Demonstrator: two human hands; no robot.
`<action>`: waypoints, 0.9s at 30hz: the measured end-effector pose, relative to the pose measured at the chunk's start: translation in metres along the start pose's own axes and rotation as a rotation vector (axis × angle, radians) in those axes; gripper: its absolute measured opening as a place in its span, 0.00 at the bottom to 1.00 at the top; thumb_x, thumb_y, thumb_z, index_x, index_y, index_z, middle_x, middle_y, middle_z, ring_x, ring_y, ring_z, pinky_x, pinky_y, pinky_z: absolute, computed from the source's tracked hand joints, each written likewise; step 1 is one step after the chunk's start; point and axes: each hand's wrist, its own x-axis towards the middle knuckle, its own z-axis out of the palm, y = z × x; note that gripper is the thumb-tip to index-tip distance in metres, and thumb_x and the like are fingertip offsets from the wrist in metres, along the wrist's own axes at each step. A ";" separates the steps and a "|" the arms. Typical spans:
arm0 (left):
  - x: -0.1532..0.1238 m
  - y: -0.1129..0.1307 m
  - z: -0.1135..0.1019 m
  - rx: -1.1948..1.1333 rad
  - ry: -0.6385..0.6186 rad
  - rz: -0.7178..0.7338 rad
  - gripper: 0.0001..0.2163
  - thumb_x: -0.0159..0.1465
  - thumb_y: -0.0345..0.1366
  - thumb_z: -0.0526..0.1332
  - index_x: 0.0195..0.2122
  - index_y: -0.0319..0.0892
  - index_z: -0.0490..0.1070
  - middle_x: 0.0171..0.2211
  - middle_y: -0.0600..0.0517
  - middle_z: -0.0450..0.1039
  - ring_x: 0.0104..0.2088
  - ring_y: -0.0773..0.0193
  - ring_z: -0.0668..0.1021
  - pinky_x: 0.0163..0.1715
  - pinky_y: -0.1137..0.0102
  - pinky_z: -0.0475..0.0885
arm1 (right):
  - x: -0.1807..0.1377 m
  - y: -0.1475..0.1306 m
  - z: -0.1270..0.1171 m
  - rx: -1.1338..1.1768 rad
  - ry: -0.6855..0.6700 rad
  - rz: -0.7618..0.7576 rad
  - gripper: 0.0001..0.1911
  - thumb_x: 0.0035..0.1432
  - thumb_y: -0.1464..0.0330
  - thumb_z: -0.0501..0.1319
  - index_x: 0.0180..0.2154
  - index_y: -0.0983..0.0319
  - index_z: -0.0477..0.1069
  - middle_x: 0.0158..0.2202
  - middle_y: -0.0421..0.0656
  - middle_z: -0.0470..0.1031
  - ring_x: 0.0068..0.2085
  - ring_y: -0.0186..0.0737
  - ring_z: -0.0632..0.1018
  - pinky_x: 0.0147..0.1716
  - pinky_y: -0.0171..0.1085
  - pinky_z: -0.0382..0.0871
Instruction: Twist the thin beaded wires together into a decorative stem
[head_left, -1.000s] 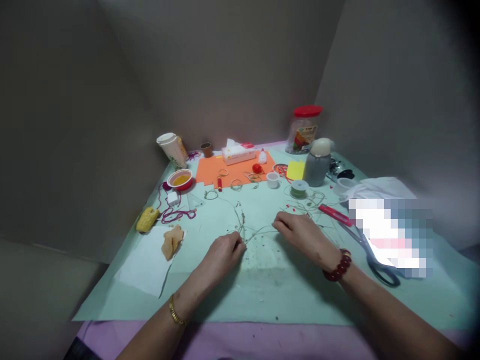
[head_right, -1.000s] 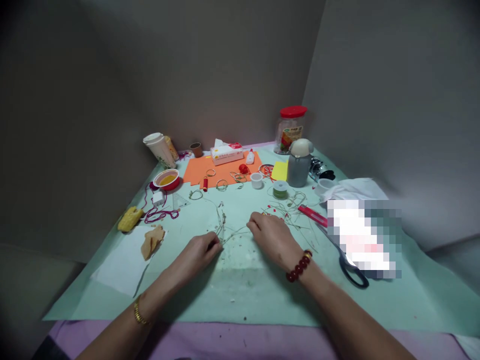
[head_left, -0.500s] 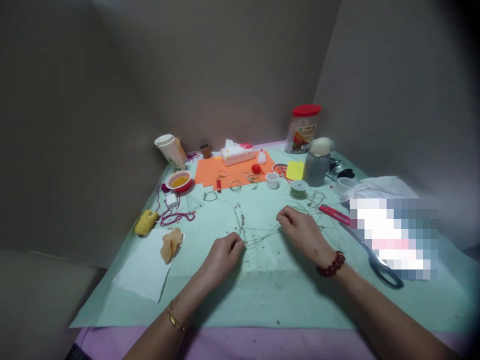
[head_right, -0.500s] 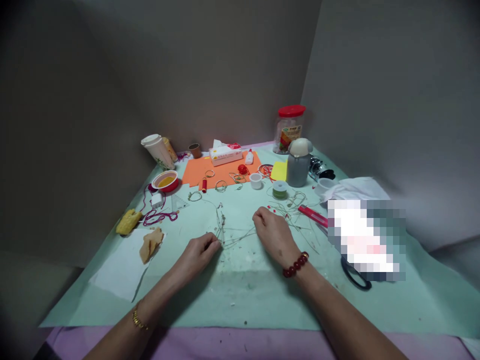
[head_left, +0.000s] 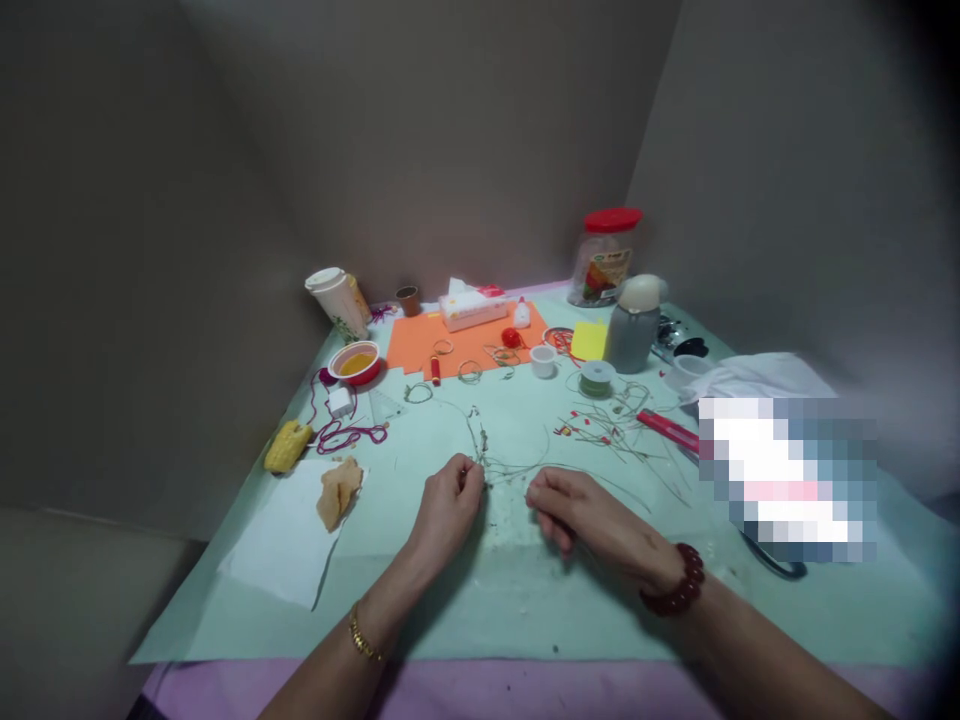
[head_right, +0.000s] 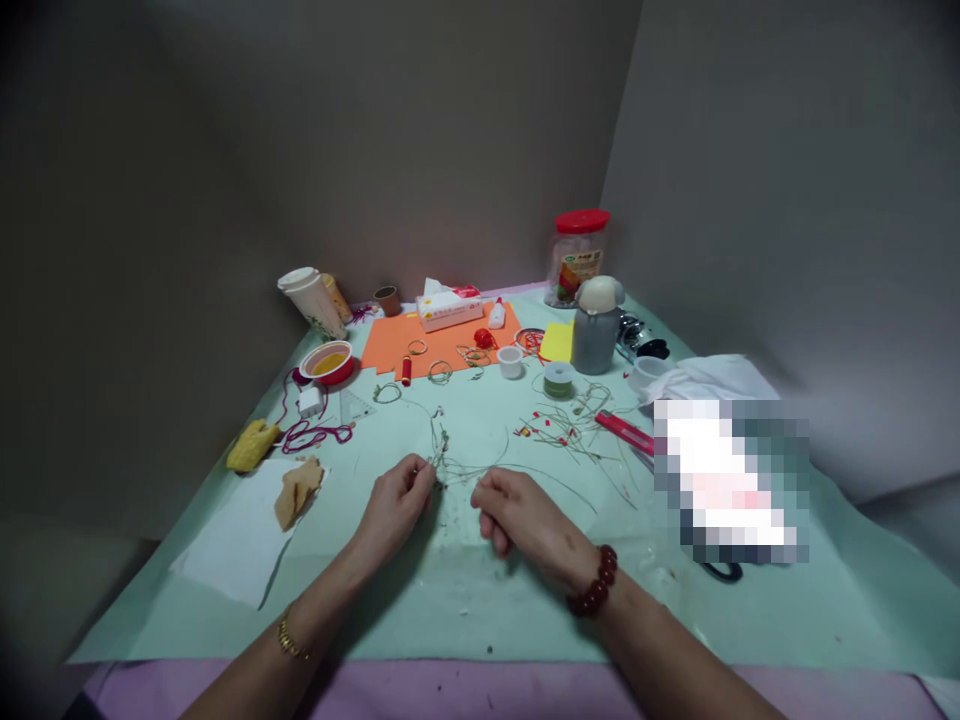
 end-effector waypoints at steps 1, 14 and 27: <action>0.000 0.000 0.001 -0.054 -0.026 -0.011 0.15 0.65 0.43 0.50 0.24 0.41 0.63 0.19 0.56 0.65 0.21 0.70 0.63 0.24 0.73 0.56 | -0.001 0.002 0.003 0.079 -0.026 0.024 0.12 0.58 0.63 0.55 0.26 0.62 0.62 0.22 0.38 0.69 0.20 0.29 0.67 0.21 0.31 0.61; 0.009 0.006 0.001 -0.439 -0.197 -0.187 0.13 0.61 0.45 0.56 0.27 0.40 0.62 0.23 0.52 0.73 0.12 0.76 0.57 0.13 0.76 0.50 | 0.018 0.013 0.003 0.332 0.096 0.043 0.08 0.57 0.67 0.56 0.29 0.65 0.67 0.24 0.40 0.69 0.22 0.28 0.69 0.22 0.29 0.64; 0.005 0.000 0.010 -0.309 -0.197 -0.094 0.15 0.62 0.48 0.55 0.27 0.41 0.63 0.15 0.57 0.63 0.15 0.74 0.60 0.18 0.76 0.54 | 0.050 0.000 0.023 0.398 0.060 0.062 0.05 0.56 0.66 0.54 0.32 0.61 0.62 0.15 0.27 0.46 0.15 0.24 0.45 0.14 0.28 0.35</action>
